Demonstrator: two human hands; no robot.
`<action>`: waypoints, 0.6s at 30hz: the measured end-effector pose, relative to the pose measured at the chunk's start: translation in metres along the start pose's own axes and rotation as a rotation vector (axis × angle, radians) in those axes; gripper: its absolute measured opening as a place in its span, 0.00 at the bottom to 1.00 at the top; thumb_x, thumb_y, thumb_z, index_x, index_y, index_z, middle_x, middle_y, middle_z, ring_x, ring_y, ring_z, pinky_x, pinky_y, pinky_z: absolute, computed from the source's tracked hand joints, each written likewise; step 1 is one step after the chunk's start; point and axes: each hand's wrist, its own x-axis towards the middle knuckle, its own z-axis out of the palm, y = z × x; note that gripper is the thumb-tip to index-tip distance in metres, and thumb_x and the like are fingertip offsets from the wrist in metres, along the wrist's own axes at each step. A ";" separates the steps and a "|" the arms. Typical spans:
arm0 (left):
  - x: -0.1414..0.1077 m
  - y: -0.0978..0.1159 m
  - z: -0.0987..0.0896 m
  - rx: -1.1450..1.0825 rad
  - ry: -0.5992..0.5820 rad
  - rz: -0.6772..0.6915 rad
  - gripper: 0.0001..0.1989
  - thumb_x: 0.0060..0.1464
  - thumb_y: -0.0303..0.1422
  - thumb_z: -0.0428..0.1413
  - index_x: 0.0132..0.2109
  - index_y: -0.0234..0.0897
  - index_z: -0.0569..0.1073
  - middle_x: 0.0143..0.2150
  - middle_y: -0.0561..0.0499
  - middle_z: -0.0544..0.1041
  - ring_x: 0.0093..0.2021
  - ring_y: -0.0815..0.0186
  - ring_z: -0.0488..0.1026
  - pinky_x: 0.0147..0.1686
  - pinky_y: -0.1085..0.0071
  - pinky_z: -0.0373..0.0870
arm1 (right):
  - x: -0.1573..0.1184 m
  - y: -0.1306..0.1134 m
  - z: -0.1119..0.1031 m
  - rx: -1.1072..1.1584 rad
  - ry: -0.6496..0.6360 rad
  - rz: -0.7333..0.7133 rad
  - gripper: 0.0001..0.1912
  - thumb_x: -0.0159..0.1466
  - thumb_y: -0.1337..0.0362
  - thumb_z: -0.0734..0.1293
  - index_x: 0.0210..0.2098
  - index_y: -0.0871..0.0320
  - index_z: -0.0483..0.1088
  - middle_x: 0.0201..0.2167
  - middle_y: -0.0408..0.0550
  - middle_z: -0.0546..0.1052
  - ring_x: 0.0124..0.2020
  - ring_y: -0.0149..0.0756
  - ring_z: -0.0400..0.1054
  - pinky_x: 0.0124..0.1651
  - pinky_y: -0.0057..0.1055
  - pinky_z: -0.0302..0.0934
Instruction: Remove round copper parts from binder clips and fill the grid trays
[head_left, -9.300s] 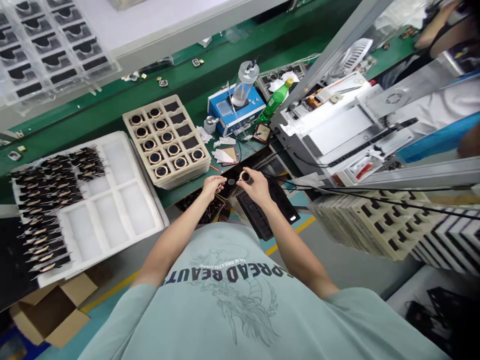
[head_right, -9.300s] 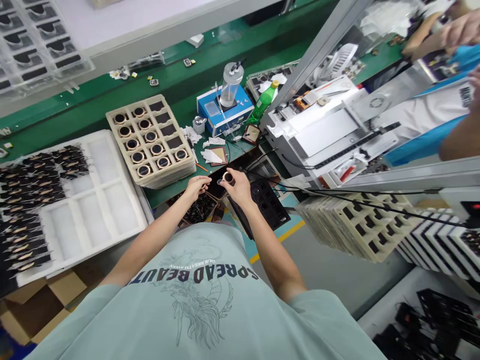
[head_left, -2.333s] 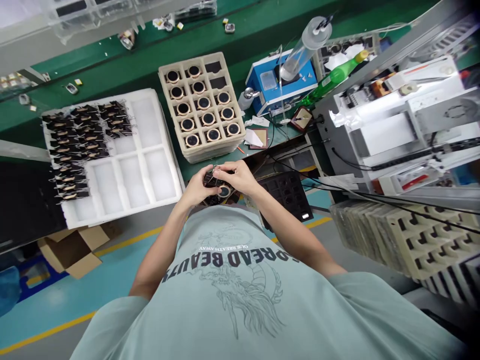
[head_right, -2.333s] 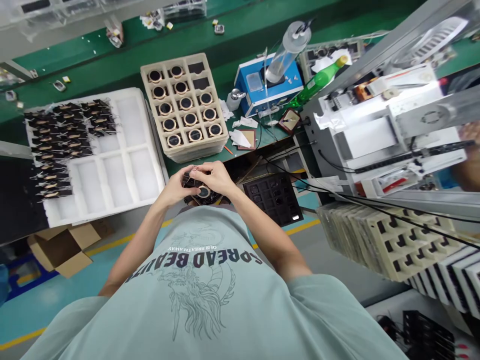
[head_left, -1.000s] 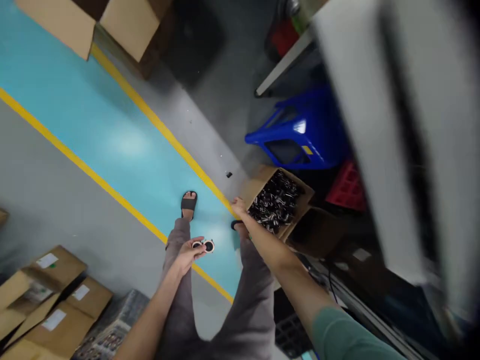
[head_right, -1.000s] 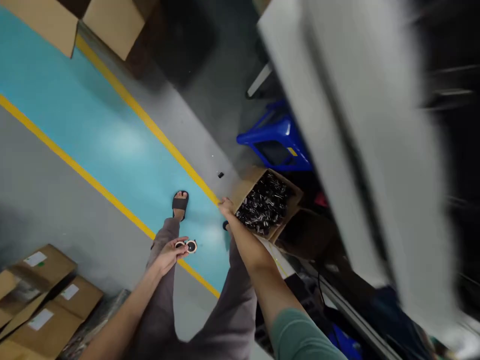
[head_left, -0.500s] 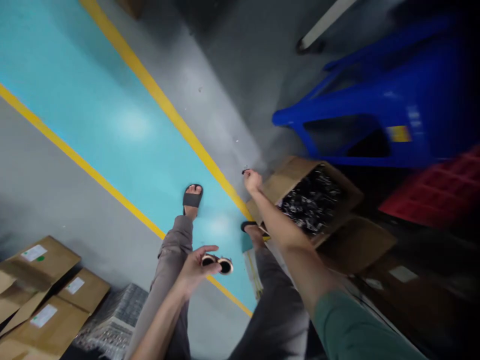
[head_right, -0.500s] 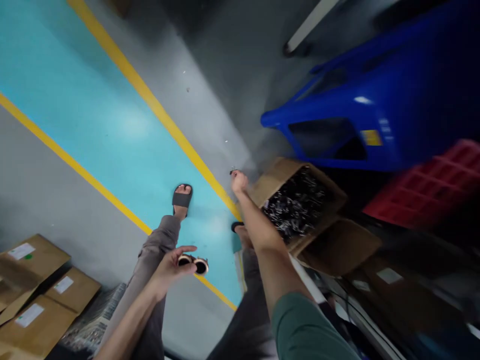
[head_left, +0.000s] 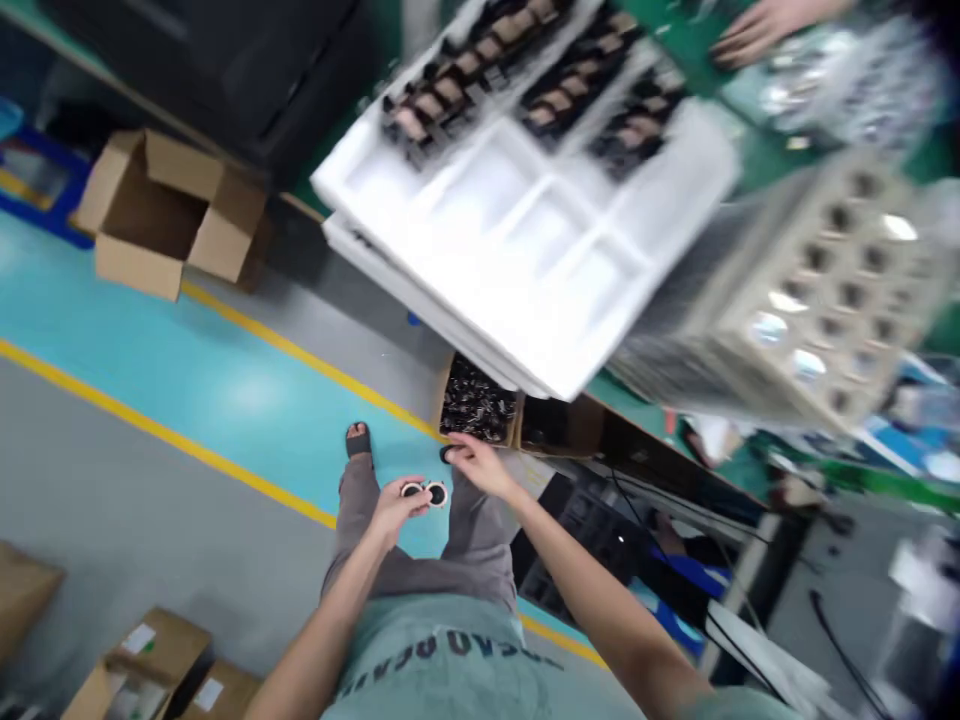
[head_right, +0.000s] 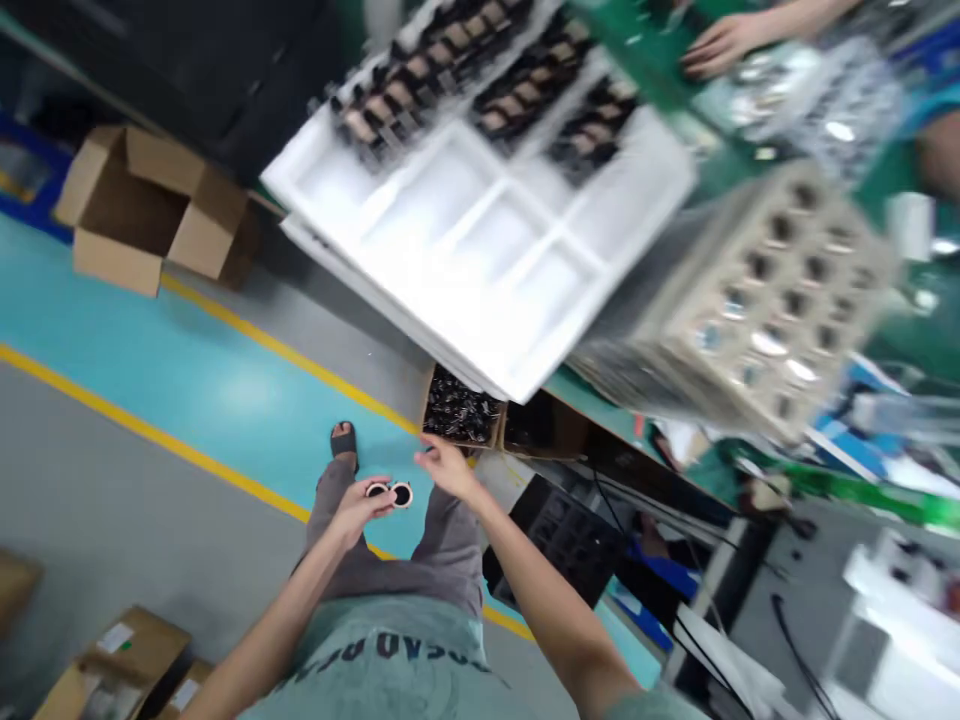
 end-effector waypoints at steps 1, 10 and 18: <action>-0.009 0.007 0.022 0.039 -0.031 0.022 0.24 0.31 0.29 0.75 0.39 0.33 0.77 0.31 0.50 0.77 0.29 0.67 0.75 0.32 0.71 0.76 | -0.036 -0.009 -0.012 0.010 -0.045 -0.103 0.30 0.58 0.57 0.71 0.60 0.49 0.69 0.58 0.53 0.74 0.48 0.45 0.75 0.49 0.41 0.72; -0.052 0.014 0.311 0.489 -0.429 0.186 0.20 0.33 0.28 0.73 0.37 0.31 0.79 0.30 0.49 0.78 0.29 0.68 0.75 0.31 0.72 0.75 | -0.194 0.036 -0.189 -0.104 0.604 -0.181 0.25 0.57 0.72 0.67 0.54 0.54 0.74 0.54 0.54 0.77 0.55 0.50 0.70 0.60 0.46 0.65; -0.037 -0.006 0.479 0.701 -0.321 0.283 0.14 0.36 0.24 0.69 0.31 0.33 0.74 0.22 0.55 0.71 0.20 0.75 0.66 0.22 0.79 0.61 | -0.252 0.106 -0.284 0.493 1.223 0.006 0.23 0.57 0.53 0.73 0.49 0.56 0.76 0.47 0.55 0.80 0.46 0.48 0.73 0.53 0.48 0.68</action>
